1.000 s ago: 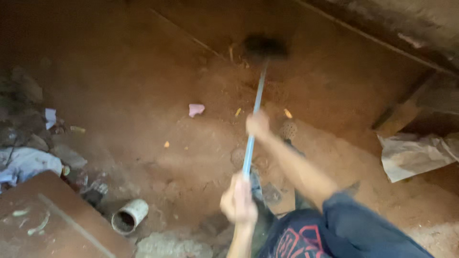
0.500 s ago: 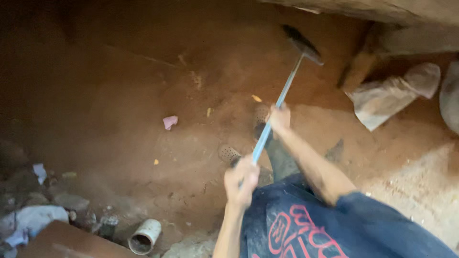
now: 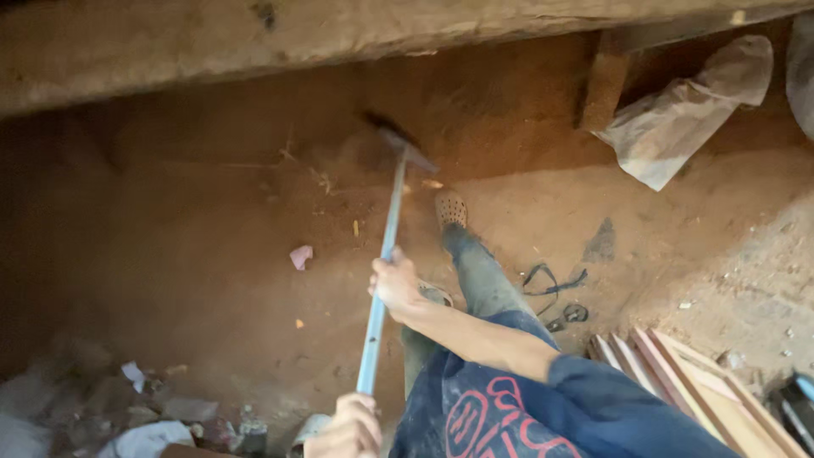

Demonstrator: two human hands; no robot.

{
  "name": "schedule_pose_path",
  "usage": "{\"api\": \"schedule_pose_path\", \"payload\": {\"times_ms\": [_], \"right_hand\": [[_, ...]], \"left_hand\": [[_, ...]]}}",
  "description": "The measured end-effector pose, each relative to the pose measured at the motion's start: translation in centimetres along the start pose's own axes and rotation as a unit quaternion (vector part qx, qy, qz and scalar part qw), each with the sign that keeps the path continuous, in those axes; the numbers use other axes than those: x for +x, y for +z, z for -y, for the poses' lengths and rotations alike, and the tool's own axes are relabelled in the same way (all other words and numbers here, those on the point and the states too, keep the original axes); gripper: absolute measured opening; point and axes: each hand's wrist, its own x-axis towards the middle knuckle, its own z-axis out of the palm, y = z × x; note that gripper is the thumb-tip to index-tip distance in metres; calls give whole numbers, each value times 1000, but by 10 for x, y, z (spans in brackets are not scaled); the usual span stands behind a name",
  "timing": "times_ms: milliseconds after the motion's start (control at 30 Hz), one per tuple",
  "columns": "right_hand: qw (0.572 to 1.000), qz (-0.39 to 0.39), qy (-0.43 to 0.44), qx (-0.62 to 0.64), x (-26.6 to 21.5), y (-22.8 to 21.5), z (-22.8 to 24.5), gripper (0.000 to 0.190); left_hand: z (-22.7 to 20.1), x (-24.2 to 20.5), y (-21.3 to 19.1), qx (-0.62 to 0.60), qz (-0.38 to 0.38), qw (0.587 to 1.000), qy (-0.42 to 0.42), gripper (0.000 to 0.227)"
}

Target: The person sweeps a dirt floor using a broom, gathering debris and dust into a pile near stacked wooden planks and sacks. The person then picks up a small piece of pink trash by hand and places it into the pile.

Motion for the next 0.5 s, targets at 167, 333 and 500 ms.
{"api": "schedule_pose_path", "payload": {"times_ms": [167, 333, 500], "right_hand": [[987, -67, -139, 36, 26, -85, 112, 8], [969, -187, -156, 39, 138, -188, 207, 7], [961, -140, -171, 166, 207, -199, 145, 8]], "left_hand": [[33, 52, 42, 35, 28, 991, -127, 26], [164, 137, 128, -8, 48, 978, -204, 37], [177, 113, 119, 14, 11, 979, -203, 41]]}}
